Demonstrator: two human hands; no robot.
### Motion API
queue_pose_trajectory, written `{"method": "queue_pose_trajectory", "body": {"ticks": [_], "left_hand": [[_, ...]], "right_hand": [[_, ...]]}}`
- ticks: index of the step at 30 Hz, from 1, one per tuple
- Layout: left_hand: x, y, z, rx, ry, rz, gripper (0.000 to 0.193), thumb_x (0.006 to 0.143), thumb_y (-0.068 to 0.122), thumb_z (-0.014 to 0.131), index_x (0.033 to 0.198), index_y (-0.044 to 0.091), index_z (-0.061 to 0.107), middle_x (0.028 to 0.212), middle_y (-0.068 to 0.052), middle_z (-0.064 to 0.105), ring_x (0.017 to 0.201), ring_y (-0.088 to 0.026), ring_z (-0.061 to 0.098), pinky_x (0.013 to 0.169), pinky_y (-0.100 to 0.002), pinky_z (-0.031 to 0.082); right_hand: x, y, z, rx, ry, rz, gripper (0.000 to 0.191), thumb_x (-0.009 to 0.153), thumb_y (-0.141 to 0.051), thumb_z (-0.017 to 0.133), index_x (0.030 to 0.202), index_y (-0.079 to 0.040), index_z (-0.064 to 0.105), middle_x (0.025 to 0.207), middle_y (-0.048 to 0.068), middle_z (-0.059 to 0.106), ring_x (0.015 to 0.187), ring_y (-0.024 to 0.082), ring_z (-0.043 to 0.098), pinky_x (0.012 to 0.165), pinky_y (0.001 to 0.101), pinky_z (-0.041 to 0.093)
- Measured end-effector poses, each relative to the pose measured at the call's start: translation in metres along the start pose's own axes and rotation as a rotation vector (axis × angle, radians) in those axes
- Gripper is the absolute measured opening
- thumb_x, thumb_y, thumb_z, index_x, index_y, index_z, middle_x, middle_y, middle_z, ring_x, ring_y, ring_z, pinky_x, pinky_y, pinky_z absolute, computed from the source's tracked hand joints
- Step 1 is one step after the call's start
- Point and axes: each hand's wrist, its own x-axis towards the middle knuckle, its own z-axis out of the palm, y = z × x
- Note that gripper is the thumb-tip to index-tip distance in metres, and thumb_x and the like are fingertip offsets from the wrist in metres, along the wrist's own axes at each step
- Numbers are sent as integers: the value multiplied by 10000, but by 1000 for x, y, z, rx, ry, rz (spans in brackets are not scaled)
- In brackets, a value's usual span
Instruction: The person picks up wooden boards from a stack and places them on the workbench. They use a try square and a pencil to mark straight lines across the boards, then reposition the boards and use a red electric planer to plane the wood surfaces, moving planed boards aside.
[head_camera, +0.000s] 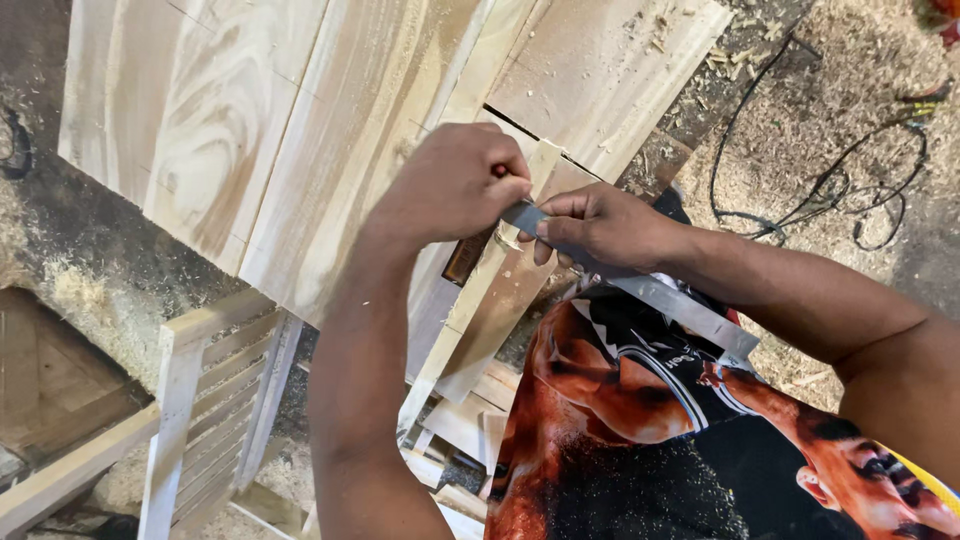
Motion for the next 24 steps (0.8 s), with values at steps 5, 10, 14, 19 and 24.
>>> {"method": "queue_pose_trajectory", "body": {"ticks": [5, 10, 14, 19, 24], "left_hand": [[-2, -7, -5, 122, 16, -189, 84, 830, 124, 692, 773, 90, 744, 812, -87, 714, 728, -239, 674, 711, -403, 524], [-39, -25, -15, -52, 316, -189, 133, 949, 214, 698, 919, 85, 707, 916, -74, 734, 807, -216, 687, 742, -369, 530], [-70, -21, 35, -349, 263, -338, 184, 990, 294, 679, 988, 111, 695, 926, -84, 740, 847, -216, 665, 762, -365, 532], [-93, -11, 79, -246, 563, -219, 185, 1017, 273, 669, 973, 97, 706, 1002, -96, 729, 925, -217, 704, 833, -369, 547], [-122, 17, 95, -299, 938, -173, 205, 1052, 227, 681, 1003, 34, 633, 984, -109, 648, 910, -235, 689, 811, -376, 541]], "right_hand": [[1, 2, 0, -107, 63, -8, 250, 1001, -221, 580, 1080, -50, 744, 673, -51, 644, 484, 38, 473, 421, 222, 364], [1, -1, 1, -137, 75, -5, 259, 1005, -238, 581, 1040, -43, 748, 610, -25, 579, 473, 62, 451, 414, 236, 343], [2, -4, 0, -166, 87, -1, 285, 1031, -257, 587, 998, -19, 741, 615, -20, 511, 487, 81, 413, 427, 249, 313], [4, -18, -6, -750, 307, -18, 257, 992, -298, 572, 1069, -76, 675, 915, 67, 668, 760, 147, 603, 661, 328, 508], [10, -44, -22, -1362, 630, -818, 544, 965, -425, 839, 1173, 11, 590, 1189, 196, 575, 1097, 315, 576, 921, 493, 529]]}}
